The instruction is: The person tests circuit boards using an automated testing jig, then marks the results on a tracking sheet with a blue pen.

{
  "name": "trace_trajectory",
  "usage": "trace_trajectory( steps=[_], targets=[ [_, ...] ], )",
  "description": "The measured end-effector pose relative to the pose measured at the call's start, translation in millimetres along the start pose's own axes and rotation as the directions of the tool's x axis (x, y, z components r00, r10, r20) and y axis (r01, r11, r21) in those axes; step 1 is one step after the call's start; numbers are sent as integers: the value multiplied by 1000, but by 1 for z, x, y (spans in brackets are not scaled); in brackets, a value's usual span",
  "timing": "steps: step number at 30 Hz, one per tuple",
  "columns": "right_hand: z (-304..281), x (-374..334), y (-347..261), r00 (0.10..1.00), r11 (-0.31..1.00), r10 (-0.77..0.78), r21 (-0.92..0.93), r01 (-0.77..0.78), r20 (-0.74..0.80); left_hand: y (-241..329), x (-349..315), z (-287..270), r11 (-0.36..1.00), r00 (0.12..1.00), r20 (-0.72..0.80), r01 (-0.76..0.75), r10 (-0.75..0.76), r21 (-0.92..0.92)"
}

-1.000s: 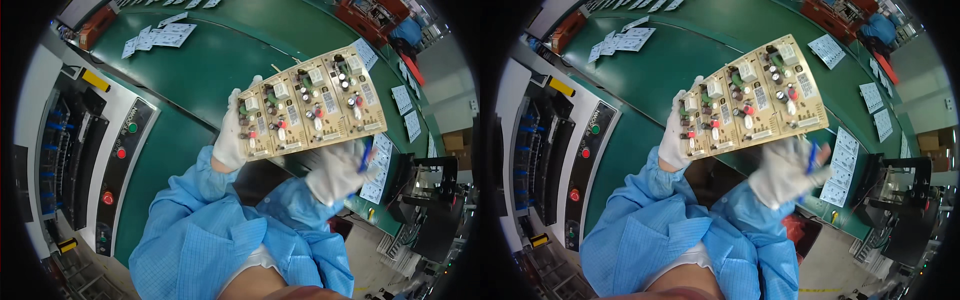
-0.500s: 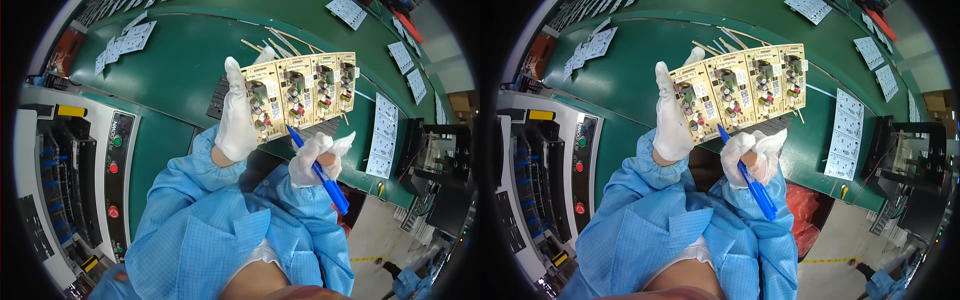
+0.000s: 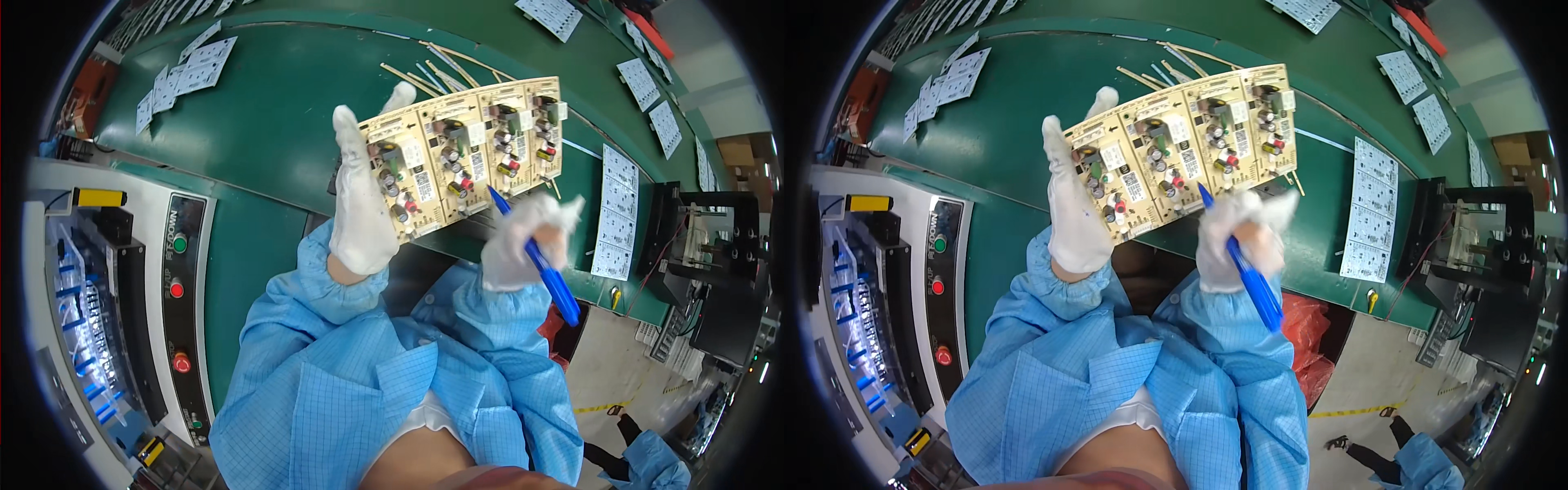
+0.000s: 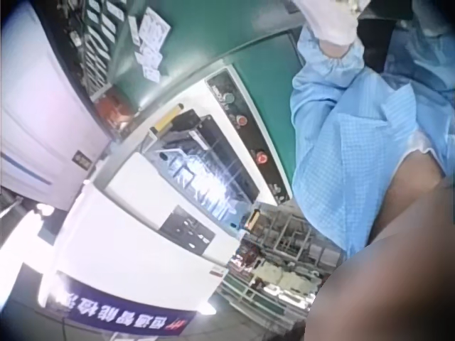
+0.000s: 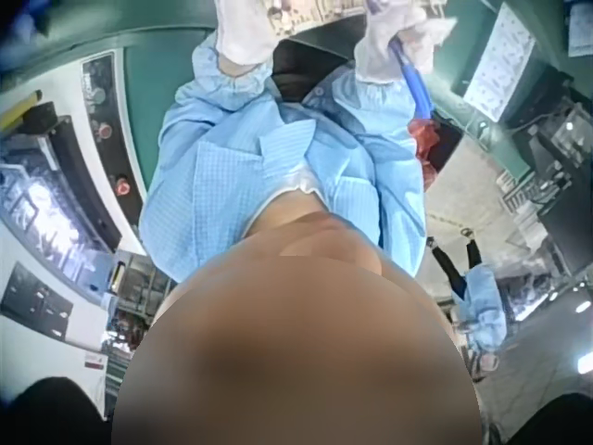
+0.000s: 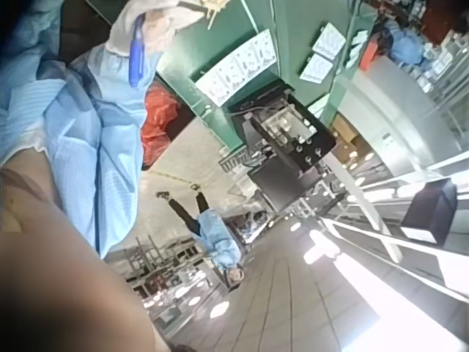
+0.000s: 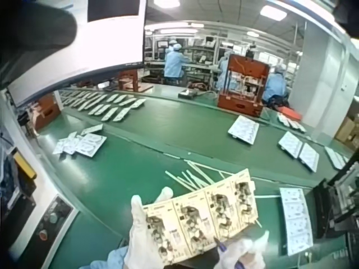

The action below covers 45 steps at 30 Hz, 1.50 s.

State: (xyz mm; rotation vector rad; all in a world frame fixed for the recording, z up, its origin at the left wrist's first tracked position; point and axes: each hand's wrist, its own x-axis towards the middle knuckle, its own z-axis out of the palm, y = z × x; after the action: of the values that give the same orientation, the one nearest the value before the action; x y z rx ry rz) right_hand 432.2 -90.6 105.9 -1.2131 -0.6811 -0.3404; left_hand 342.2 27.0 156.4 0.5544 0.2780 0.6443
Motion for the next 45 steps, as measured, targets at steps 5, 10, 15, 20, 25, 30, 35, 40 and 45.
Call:
trace_trajectory(
  steps=[5, 10, 15, 20, 25, 30, 35, 40, 45],
  targets=[
    [-11, 18, -8, 902, 982, 161, -24, -186, -402, 0, 1, -2, 999, 997, -77, -9, 12, 43],
    [-6, 32, 6, 983, 867, -178, -479, 139, -36, 1, 0, -6, 1000, 999, -32, 3, -3, -3],
    [-13, 40, -10, 923, 928, 30, -333, -169, -383, -1, 1, -12, 997, 998, -69, 9, -15, -82],
    [-24, 62, -3, 941, 937, -2, -330, -117, -340, 0, 0, -15, 988, 997, -30, 61, -66, -142],
    [-34, 66, 8, 842, 909, 136, -272, -315, -522, 7, 3, -16, 1000, 998, -66, 16, -16, 0],
    [-39, 71, 2, 931, 899, 358, 296, -322, -75, 14, 24, -44, 990, 998, 46, 36, -43, 138],
    [-40, 46, 19, 837, 831, 547, -132, -541, 12, 19, 57, -74, 760, 997, 67, -79, 47, 645],
    [-72, 8, 28, 966, 720, -60, -659, 217, 252, 22, 44, -67, 680, 982, 188, -120, -27, 724],
    [-64, 8, 30, 956, 644, -115, -712, 279, 271, 21, 31, -52, 665, 955, 282, -267, 89, 697]
  ],
)
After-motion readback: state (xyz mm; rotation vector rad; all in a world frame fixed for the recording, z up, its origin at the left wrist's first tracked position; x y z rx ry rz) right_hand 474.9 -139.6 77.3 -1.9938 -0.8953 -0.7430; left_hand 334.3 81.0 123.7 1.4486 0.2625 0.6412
